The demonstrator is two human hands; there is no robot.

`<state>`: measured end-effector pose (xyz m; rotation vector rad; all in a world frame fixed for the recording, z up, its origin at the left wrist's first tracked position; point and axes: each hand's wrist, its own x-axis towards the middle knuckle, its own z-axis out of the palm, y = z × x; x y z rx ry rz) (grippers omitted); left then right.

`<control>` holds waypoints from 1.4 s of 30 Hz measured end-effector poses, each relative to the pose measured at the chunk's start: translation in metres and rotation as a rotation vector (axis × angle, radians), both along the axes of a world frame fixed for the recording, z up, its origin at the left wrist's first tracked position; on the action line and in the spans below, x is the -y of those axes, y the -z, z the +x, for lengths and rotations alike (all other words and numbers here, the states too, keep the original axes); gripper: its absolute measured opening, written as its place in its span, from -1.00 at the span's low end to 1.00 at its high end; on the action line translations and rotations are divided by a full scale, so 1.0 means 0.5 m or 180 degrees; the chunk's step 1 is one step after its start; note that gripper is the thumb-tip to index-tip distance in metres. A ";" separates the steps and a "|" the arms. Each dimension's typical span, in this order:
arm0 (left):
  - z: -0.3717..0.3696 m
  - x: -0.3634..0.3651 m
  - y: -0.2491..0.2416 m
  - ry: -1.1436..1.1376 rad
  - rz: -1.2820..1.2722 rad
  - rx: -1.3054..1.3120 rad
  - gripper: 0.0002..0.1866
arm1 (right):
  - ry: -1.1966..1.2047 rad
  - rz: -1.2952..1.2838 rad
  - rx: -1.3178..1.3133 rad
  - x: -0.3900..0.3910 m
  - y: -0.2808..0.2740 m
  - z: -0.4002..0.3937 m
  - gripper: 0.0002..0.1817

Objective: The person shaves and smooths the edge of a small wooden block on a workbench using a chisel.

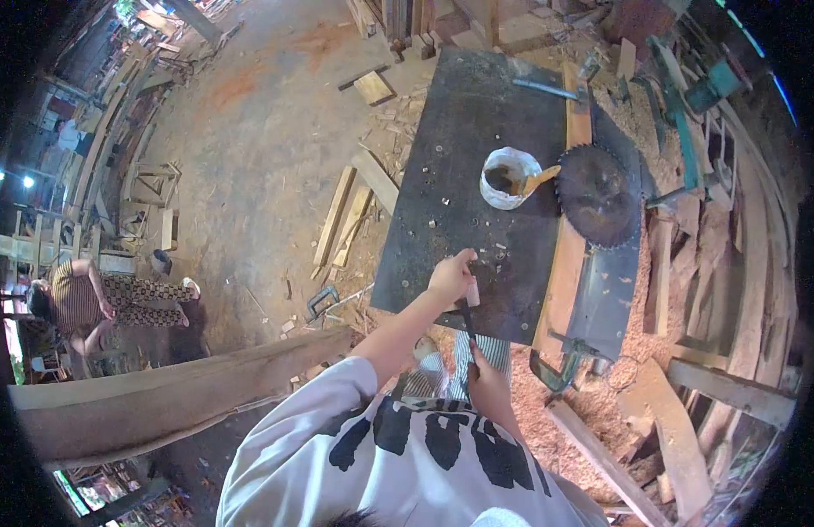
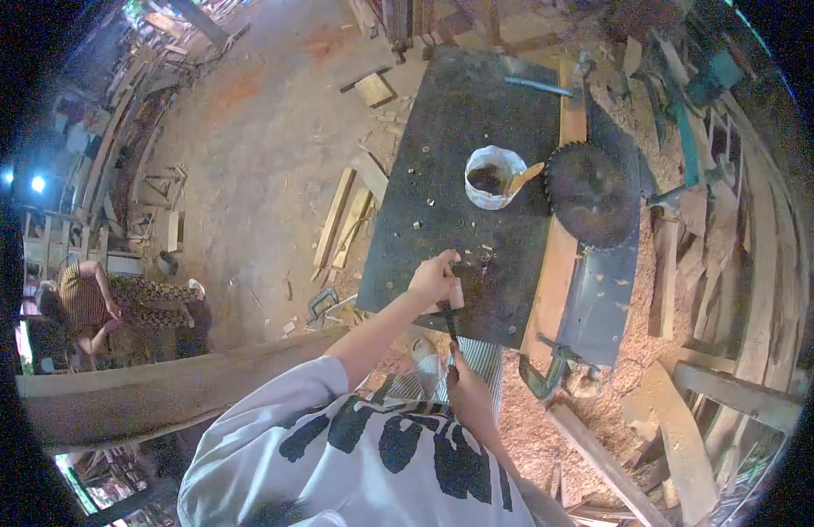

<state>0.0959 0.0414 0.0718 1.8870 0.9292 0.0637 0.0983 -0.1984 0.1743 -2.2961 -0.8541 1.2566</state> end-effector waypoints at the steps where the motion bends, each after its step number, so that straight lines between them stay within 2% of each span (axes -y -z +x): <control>1: 0.001 0.000 -0.001 -0.0015 0.0003 0.0022 -0.50 | -0.0105 -0.0003 0.0094 0.005 0.010 -0.004 -0.41; 4: 0.011 0.003 -0.003 -0.0188 -0.0205 0.0131 -0.48 | -0.0127 0.0037 0.0130 0.010 0.033 -0.013 -0.41; 6: 0.018 0.008 0.001 -0.0133 0.0229 -0.0153 -0.49 | -0.0136 0.0184 0.0167 0.013 0.033 -0.011 -0.40; 9: 0.029 0.012 0.014 -0.0007 0.0468 -0.0298 -0.49 | -0.0150 -0.0044 0.0220 0.003 0.015 -0.008 -0.41; 12: 0.026 0.011 0.026 -0.0115 0.0350 -0.0366 -0.52 | -0.0220 -0.0401 0.0126 -0.007 -0.007 -0.004 -0.42; 15: 0.011 0.008 0.038 -0.0316 0.0201 -0.0260 -0.51 | -0.0212 -0.0048 0.0168 0.015 0.037 -0.003 -0.42; 18: -0.023 0.020 -0.011 -0.0589 0.0203 -0.0047 -0.50 | -0.0191 0.0463 0.0458 0.031 0.054 -0.001 -0.42; 20: -0.033 0.022 0.001 -0.0413 0.0230 -0.0044 -0.46 | 0.0146 0.0140 0.0222 0.027 0.006 0.001 -0.45; 22: -0.041 0.044 -0.001 -0.0229 0.0242 -0.0035 -0.42 | 0.0201 0.0086 0.0229 0.032 0.003 0.005 -0.46; 24: -0.051 0.092 -0.006 -0.0255 0.1355 -0.0113 -0.45 | 0.0252 0.0048 0.0241 0.038 0.016 0.008 -0.47; 26: -0.062 0.120 0.029 -0.0205 0.1573 -0.0199 -0.45 | 0.0295 0.0634 0.0192 0.053 0.062 0.003 -0.47; 27: -0.066 0.127 0.047 -0.0150 0.1790 -0.0301 -0.44 | 0.0284 0.0642 0.0212 0.060 0.089 0.001 -0.47; 29: -0.089 0.128 0.067 -0.0118 0.1940 -0.0118 -0.47 | -0.0051 0.1211 0.0749 0.072 0.128 -0.003 -0.49; 30: -0.100 0.125 0.071 -0.0074 0.2085 0.0054 -0.50 | -0.0065 0.1213 0.0775 0.066 0.111 -0.008 -0.49; 31: -0.110 0.123 0.060 -0.0092 0.2083 0.0081 -0.50 | 0.0239 0.0762 0.0239 0.049 0.069 -0.017 -0.49; 33: -0.131 0.117 0.039 -0.0023 0.2314 -0.0193 -0.56 | 0.0543 0.0308 -0.0264 0.051 0.068 -0.023 -0.50; 36: -0.159 0.104 0.030 0.0062 0.2047 -0.0298 -0.58 | 0.0146 0.1049 0.0321 0.066 0.116 -0.028 -0.49; 37: -0.168 0.104 0.046 -0.0106 0.2288 -0.0069 -0.64 | 0.0149 0.0597 0.0030 0.050 0.078 -0.033 -0.48; 39: -0.183 0.102 0.060 -0.0133 0.2263 -0.0103 -0.64 | 0.0143 0.0145 -0.0261 0.036 0.054 -0.047 -0.47; 42: -0.189 0.096 0.051 -0.0121 0.2190 -0.0197 -0.64 | -0.0078 0.0528 0.0124 0.036 0.082 -0.055 -0.48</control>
